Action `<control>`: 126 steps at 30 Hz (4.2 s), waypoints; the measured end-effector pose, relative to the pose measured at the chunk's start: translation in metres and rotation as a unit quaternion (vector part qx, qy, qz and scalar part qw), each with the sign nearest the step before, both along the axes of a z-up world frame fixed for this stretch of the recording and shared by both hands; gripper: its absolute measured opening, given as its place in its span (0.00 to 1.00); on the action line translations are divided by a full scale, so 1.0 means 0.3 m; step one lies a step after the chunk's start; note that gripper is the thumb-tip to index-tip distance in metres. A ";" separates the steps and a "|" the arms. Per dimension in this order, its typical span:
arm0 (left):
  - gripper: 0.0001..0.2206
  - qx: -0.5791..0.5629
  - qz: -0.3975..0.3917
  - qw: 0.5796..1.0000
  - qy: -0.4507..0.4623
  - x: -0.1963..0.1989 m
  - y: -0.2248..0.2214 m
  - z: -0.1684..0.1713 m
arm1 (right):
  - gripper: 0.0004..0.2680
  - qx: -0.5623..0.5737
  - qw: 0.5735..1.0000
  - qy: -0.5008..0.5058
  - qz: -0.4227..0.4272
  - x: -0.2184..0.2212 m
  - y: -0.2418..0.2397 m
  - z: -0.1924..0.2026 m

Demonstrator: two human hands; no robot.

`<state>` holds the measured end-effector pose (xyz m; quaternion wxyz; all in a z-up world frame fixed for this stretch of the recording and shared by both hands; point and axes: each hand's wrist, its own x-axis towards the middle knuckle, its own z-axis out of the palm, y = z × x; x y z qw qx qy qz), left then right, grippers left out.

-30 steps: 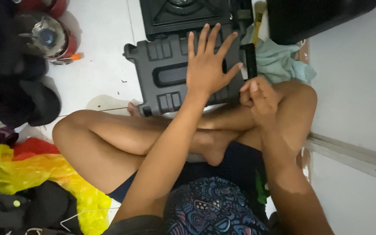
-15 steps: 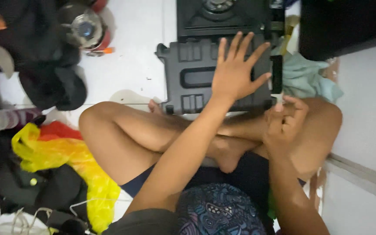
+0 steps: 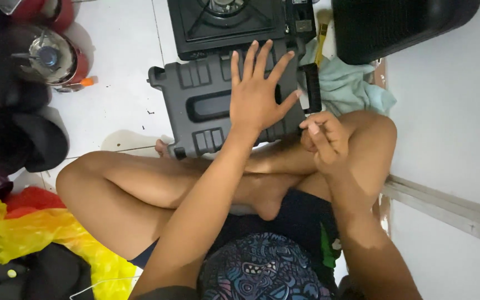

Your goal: A person uses a manual screwdriver to remove screws from the plastic casing of an electronic device while sitting on the floor.

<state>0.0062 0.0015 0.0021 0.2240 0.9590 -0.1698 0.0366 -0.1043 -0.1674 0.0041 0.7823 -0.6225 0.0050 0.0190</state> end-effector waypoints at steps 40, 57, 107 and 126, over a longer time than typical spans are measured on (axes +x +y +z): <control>0.32 -0.002 0.006 0.999 -0.034 0.007 -0.007 -0.006 | 0.09 -0.130 0.991 0.016 0.027 0.128 0.013 0.113; 0.34 0.009 -0.014 1.000 -0.023 -0.009 0.002 -0.008 | 0.05 -0.066 0.994 0.042 0.075 0.079 0.037 0.054; 0.33 -0.006 -0.034 0.998 -0.047 -0.026 0.007 -0.021 | 0.04 -0.083 0.963 -0.109 -0.233 -0.026 0.192 -0.036; 0.34 -0.008 -0.011 0.999 -0.051 -0.022 -0.001 -0.016 | 0.08 0.013 0.993 -0.049 -0.106 0.020 0.068 -0.047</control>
